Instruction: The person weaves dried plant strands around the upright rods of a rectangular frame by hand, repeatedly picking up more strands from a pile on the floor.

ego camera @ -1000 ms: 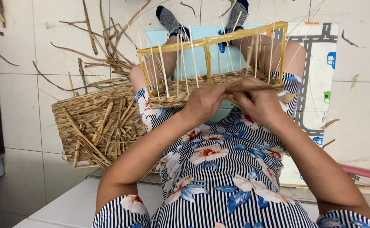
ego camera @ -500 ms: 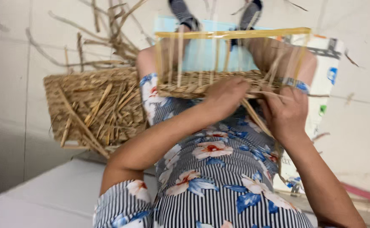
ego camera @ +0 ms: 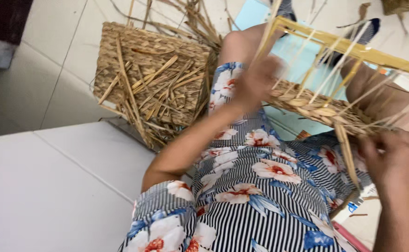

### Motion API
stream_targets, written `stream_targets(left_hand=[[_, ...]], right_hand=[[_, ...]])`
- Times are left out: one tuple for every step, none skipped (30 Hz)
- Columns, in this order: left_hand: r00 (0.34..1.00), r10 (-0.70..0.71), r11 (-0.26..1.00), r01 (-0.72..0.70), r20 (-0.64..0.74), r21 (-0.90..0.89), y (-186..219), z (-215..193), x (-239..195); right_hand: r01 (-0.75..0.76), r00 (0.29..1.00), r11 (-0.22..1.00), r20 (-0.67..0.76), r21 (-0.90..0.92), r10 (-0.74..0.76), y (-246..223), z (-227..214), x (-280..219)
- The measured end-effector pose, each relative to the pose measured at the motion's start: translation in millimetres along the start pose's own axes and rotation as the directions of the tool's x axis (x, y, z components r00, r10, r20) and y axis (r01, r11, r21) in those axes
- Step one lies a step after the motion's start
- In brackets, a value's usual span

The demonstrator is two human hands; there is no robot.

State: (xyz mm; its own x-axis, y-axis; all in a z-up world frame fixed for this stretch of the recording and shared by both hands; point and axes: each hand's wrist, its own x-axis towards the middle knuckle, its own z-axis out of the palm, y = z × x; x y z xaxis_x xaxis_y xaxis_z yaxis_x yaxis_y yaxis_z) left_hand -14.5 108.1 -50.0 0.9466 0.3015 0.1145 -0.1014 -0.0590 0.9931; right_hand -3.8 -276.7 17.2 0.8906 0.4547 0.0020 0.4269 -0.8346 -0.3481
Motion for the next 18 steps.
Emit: stream_targets(left_hand=[[0.955, 0.205, 0.978, -0.205, -0.215, 0.023, -22.9, -55.3, 9.9], [0.888, 0.189, 0.923, -0.015, -0.420, 0.383, -42.6, -124.2, 14.8], [0.821, 0.236, 0.956, -0.099, -0.519, 0.277, -58.0, -195.9, 8.6], [0.701, 0.263, 0.916, 0.034, -0.663, 0.399, -62.8, -256.9, -11.2], [0.623, 0.216, 0.921, 0.126, -0.751, 0.369, -66.6, -302.2, -24.4], [0.600, 0.180, 0.774, 0.403, -0.780, 0.489, -73.3, -341.9, -58.8], [0.473, -0.116, 0.616, 0.724, -0.873, 0.310, -81.9, -365.9, -85.8], [0.368, -0.146, 0.309, 0.899, -0.918, 0.311, -93.2, -375.8, -113.8], [0.414, -0.233, 0.291, 0.893, -0.880, 0.344, -101.4, -380.1, -142.6], [0.526, -0.086, 0.374, 0.804, -0.846, 0.462, -111.1, -374.2, -172.8], [0.478, -0.208, 0.296, 0.863, -0.854, 0.410, -116.6, -368.9, -186.3], [0.414, -0.323, 0.209, 0.908, -0.851, 0.362, -121.3, -363.4, -192.5], [0.340, -0.448, 0.178, 0.940, -0.827, 0.290, -126.2, -357.3, -193.0], [0.260, -0.563, 0.138, 0.965, -0.784, 0.222, -132.7, -349.6, -191.3], [0.353, -0.538, 0.202, 0.936, -0.765, 0.289, -136.8, -339.4, -188.7], [0.442, -0.507, 0.264, 0.897, -0.740, 0.355, -139.5, -333.1, -182.5], [0.567, -0.395, 0.357, 0.820, -0.723, 0.448, -146.2, -328.8, -177.1], [0.674, -0.270, 0.431, 0.723, -0.688, 0.539, -153.4, -329.1, -173.8]], right_hand=[[-0.061, 0.998, 0.996, 0.007, 0.067, 0.060, 15.2, 5.1, -7.4], [-0.085, 0.996, 0.991, 0.019, 0.102, 0.083, 33.5, 11.8, -16.4], [-0.111, 0.994, 0.984, 0.029, 0.136, 0.108, 54.1, 20.3, -27.0], [-0.179, 0.982, 0.940, -0.008, 0.289, 0.190, 73.3, 34.9, -37.9], [-0.206, 0.974, 0.908, -0.016, 0.364, 0.228, 88.7, 44.5, -43.1], [-0.228, 0.964, 0.869, -0.025, 0.438, 0.266, 98.2, 51.0, -45.9], [-0.215, 0.967, 0.827, -0.002, 0.520, 0.253, 105.1, 55.9, -45.7], [-0.206, 0.970, 0.802, 0.007, 0.561, 0.244, 107.0, 60.1, -45.6], [-0.200, 0.972, 0.778, 0.020, 0.596, 0.235, 106.5, 59.1, -45.4], [-0.137, 0.983, 0.868, -0.042, 0.477, 0.178, 102.7, 56.0, -49.4], [-0.102, 0.987, 0.906, -0.070, 0.411, 0.143, 94.0, 52.4, -49.7], [-0.069, 0.989, 0.937, -0.098, 0.342, 0.108, 84.2, 47.8, -49.4], [-0.186, 0.976, 0.920, -0.041, 0.346, 0.213, 73.7, 43.6, -47.0], [-0.241, 0.966, 0.908, -0.010, 0.342, 0.260, 66.0, 38.9, -44.7], [-0.296, 0.951, 0.893, 0.023, 0.339, 0.307, 58.1, 35.5, -43.7], [-0.257, 0.962, 0.891, 0.012, 0.374, 0.272, 51.5, 31.8, -42.1], [-0.234, 0.968, 0.890, 0.011, 0.391, 0.250, 48.5, 30.7, -38.7], [-0.212, 0.974, 0.888, 0.010, 0.408, 0.227, 47.9, 30.5, -36.3]])
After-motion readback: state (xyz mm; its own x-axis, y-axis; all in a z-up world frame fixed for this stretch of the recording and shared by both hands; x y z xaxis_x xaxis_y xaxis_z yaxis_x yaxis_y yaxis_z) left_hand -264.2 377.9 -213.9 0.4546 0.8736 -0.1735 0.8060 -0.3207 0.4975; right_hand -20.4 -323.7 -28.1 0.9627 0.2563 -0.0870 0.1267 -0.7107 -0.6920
